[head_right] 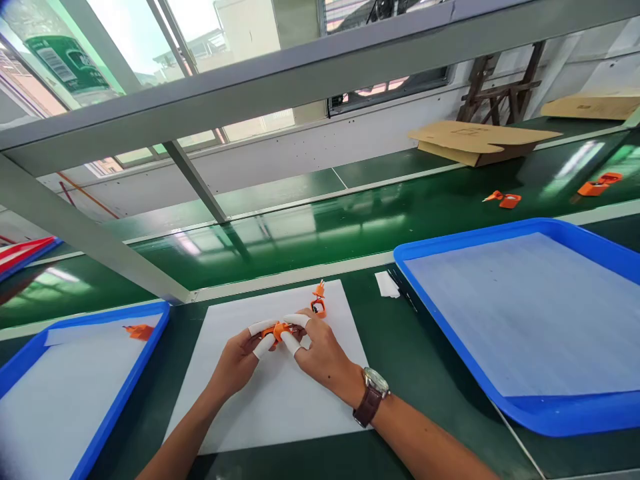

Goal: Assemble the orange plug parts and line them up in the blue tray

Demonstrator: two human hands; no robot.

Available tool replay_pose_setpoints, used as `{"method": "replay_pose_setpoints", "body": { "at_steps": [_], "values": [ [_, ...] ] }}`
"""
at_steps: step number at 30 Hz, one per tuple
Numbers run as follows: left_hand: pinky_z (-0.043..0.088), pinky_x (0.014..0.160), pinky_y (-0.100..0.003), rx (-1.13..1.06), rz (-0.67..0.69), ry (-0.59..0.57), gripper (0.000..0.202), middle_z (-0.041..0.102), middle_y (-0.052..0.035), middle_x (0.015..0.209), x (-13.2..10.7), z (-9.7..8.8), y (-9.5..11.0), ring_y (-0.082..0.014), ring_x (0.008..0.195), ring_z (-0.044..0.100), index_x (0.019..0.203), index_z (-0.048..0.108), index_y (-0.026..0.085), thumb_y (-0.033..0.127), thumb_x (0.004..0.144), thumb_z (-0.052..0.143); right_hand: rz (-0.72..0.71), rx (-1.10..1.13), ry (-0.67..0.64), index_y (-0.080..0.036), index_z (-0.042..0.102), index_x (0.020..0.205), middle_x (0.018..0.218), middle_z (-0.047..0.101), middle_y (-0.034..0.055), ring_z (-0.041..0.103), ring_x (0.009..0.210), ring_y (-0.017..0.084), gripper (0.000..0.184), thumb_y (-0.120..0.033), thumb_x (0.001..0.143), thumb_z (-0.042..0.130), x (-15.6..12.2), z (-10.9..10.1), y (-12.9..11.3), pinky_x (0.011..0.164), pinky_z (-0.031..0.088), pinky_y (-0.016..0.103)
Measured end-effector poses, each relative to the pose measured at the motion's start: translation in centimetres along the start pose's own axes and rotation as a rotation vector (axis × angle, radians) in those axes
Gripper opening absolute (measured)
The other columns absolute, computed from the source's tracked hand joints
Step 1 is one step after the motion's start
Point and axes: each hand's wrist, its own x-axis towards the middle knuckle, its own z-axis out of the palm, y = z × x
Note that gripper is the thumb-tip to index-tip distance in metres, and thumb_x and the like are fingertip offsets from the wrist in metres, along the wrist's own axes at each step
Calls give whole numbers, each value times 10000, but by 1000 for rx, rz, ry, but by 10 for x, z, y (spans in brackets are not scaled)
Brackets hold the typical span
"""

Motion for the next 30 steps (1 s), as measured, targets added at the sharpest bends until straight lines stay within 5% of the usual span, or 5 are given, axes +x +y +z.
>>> {"method": "replay_pose_setpoints", "body": {
  "at_steps": [7,12,18,24,30],
  "values": [
    [591,965,-397,-13,109,91,285,677,-55,1253,-5,7,-11,-217,1129,664,1187,688,293,247,925,585,221,27,-118,-245,633,1130,1006,652,42,639,814,171,229,-219,902,625,-7,11,-6,728,582,326],
    [626,894,-372,60,146,188,268,692,-50,1194,-8,15,-15,-208,1045,691,1131,715,295,205,905,602,156,-58,-125,-234,620,1106,1007,659,51,631,840,187,196,-213,912,598,-11,15,-10,779,570,357],
    [587,1001,-401,-46,55,-12,500,605,-78,1359,-9,7,-15,-222,1185,646,1378,544,286,173,896,608,266,-40,-68,-216,608,1152,1017,671,58,668,926,201,243,-219,909,604,-10,12,2,845,585,365],
    [633,863,-369,310,309,81,438,650,-69,1241,-12,9,-19,-180,977,698,1324,573,287,132,915,595,219,-135,-69,-213,630,1092,981,655,53,631,831,185,191,-205,903,603,-9,6,1,754,562,347],
    [618,869,-383,497,444,138,443,673,-87,1175,-11,15,-20,-218,1028,681,1323,545,246,108,906,603,214,-114,-131,-214,644,1061,946,641,44,599,779,169,181,-170,893,594,-8,4,-2,706,540,325]
  ]
}}
